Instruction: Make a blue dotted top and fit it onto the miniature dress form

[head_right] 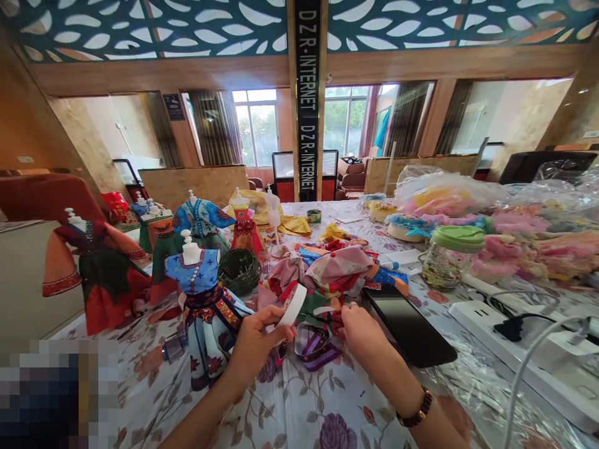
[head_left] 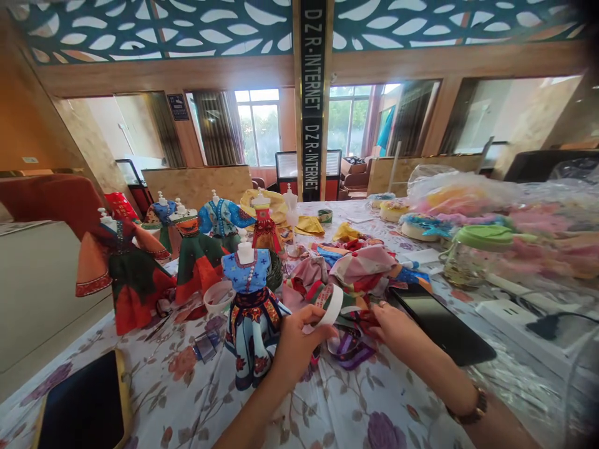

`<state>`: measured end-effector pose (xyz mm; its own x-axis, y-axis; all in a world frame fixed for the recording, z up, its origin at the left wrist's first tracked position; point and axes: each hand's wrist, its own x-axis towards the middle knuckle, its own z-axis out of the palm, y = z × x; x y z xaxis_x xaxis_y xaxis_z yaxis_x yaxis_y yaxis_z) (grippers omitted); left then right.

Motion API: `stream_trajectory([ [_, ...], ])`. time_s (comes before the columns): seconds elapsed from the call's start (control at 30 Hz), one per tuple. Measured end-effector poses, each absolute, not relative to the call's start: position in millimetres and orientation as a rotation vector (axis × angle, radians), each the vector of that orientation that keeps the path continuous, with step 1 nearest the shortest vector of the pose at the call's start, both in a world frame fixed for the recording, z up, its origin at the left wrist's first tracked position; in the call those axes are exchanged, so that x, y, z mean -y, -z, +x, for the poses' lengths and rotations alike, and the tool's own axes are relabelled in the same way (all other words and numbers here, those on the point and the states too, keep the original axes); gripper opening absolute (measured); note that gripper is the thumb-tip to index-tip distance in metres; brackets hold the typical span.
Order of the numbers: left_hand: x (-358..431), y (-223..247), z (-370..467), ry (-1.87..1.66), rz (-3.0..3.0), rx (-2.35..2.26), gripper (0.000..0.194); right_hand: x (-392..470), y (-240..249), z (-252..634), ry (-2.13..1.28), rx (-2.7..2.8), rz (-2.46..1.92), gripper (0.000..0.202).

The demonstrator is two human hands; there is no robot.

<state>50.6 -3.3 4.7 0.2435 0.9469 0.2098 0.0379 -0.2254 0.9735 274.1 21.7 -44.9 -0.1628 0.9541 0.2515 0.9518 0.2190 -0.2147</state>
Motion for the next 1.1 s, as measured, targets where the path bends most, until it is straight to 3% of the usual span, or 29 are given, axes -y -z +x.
stream_trajectory([
  [0.13, -2, -4, 50, -1.192, 1.481, -0.924, 0.012, -26, 49, 271, 0.028, 2.208, -1.862, 0.018],
  [0.43, -10, 9, 40, -1.379, 1.397, -0.997, 0.015, -16, 32, 276, -0.063, 2.111, -1.832, 0.011],
  [0.57, -13, 19, 38, -1.384, 1.386, -1.026, 0.020, -11, 10, 256, -0.379, 1.915, -1.568, 0.024],
  [0.73, -10, 22, 41, -1.311, 1.398, -1.059, 0.014, -3, -3, 225, -0.710, 1.573, -1.301, 0.026],
  [1.1, 3, 29, 42, -1.221, 1.592, -1.097, 0.010, 10, 15, 198, -0.484, 1.578, -1.295, 0.020],
])
